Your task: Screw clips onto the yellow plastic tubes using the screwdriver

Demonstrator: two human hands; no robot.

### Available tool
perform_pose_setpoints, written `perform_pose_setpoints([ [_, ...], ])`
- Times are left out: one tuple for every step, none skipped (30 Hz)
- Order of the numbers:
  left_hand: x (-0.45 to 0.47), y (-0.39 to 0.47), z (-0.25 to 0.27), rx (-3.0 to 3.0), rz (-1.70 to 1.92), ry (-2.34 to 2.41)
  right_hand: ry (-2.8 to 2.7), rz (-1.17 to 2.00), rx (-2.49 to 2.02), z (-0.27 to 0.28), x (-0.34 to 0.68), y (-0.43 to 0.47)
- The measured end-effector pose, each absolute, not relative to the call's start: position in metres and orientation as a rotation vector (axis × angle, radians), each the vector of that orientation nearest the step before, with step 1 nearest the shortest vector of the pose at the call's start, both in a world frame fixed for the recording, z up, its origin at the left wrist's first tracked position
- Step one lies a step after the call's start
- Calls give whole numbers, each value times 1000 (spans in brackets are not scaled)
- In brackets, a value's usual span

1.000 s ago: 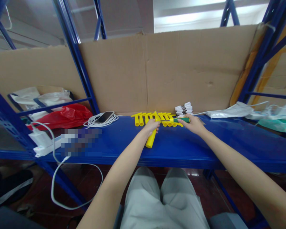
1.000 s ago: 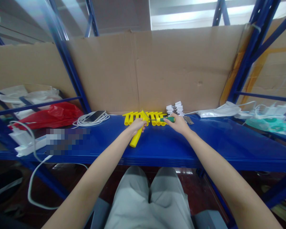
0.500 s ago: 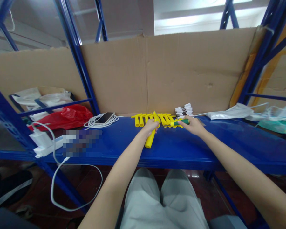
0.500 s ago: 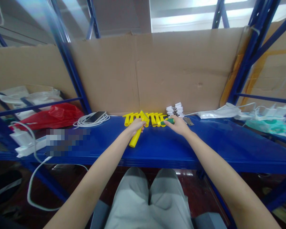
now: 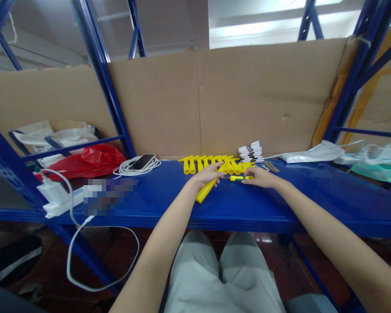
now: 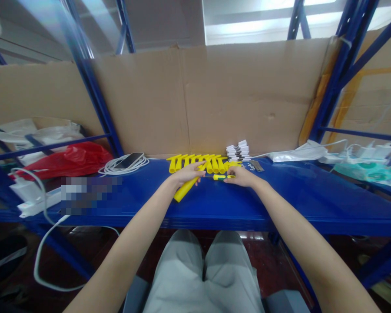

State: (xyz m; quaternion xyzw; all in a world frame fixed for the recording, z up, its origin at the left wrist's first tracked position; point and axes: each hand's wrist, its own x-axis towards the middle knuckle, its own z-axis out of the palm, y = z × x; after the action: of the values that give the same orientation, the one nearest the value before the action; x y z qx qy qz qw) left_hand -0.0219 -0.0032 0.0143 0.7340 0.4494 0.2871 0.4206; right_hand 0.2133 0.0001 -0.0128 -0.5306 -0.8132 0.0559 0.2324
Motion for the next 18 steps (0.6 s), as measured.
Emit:
perform_pose_setpoints([
  [-22, -4, 14, 1909, 682, 1133, -2242, 170, -1456, -13, 213, 0],
  [-21, -5, 13, 1992, 654, 1156, -2251, 189, -1449, -13, 213, -1],
  [-21, -5, 12, 2092, 640, 1192, -2265, 213, -1437, -13, 213, -1],
  [-20, -4, 11, 2203, 636, 1236, -2278, 234, -1424, -12, 213, -2],
  [-20, -2, 8, 2319, 633, 1284, -2282, 241, -1411, -12, 213, -2],
  [-20, -1, 6, 2436, 628, 1327, -2272, 227, -1404, -11, 213, -1],
  [-20, 1, 4, 2535, 601, 1363, -2252, 196, -1405, -11, 213, -1],
  [-20, 3, 1, 2613, 563, 1387, -2221, 150, -1419, -10, 215, 1],
  [-20, 4, 0, 2670, 520, 1401, -2180, 92, -1451, -9, 217, 3],
  [-20, 5, -2, 2709, 481, 1404, -2131, 31, -1501, -9, 220, 5],
  [-20, 5, -2, 2737, 454, 1399, -2082, -27, -1564, -8, 223, 7],
  [-20, 5, -3, 2757, 437, 1390, -2036, -80, -1634, -8, 228, 9],
  [-19, 4, -2, 2769, 425, 1383, -1995, -135, -1706, -9, 232, 11],
  [-19, 4, -2, 2774, 417, 1381, -1960, -188, -1779, -9, 238, 12],
  [-18, 3, -1, 2774, 414, 1380, -1930, -233, -1853, -10, 243, 13],
  [-17, 2, -1, 2770, 415, 1381, -1903, -269, -1930, -11, 248, 13],
  [-16, 1, -1, 2764, 421, 1381, -1879, -291, -2007, -12, 253, 13],
  [-15, 1, -1, 2757, 433, 1381, -1856, -298, -2083, -14, 258, 13],
])
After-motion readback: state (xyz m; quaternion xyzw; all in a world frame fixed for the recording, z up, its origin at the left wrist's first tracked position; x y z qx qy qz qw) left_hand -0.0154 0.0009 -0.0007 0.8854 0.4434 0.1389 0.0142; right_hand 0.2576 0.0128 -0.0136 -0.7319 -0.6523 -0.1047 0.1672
